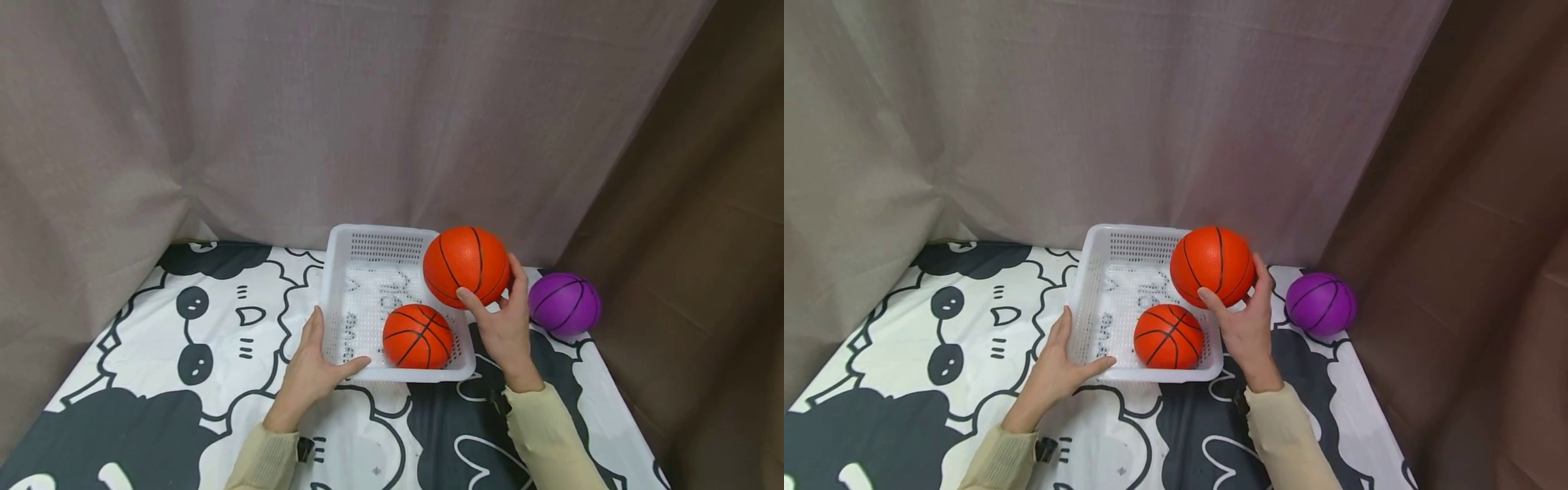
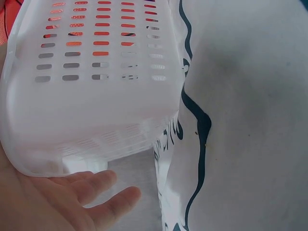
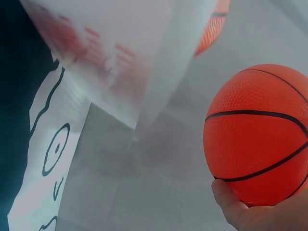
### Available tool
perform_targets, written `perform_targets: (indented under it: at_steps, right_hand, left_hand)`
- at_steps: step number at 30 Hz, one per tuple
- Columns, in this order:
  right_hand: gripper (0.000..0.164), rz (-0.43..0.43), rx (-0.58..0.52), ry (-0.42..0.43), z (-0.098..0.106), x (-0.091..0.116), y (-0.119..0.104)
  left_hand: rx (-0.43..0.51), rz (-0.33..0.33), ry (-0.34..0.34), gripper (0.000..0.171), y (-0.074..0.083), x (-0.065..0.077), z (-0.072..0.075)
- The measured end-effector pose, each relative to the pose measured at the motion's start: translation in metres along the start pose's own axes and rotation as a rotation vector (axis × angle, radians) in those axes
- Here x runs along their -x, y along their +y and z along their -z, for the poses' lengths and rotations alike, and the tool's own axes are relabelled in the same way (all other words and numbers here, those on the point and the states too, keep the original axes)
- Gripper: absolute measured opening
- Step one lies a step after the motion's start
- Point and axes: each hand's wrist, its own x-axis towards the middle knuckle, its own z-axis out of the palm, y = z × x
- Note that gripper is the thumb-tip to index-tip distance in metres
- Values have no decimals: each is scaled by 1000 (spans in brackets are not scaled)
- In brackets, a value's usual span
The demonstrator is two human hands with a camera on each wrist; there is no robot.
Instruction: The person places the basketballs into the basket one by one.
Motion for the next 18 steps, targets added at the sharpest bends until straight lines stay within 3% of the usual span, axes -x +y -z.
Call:
perform_targets:
  at_steps: [8,18]
  right_hand:
    - [92,28,-30,-75,-13,14,-44]
    - [92,44,-68,-176,-27,19,-64]
  left_hand:
    - [-21,-5,-8,136,-2,2,1]
    - [-4,-11,-1,135,-2,2,2]
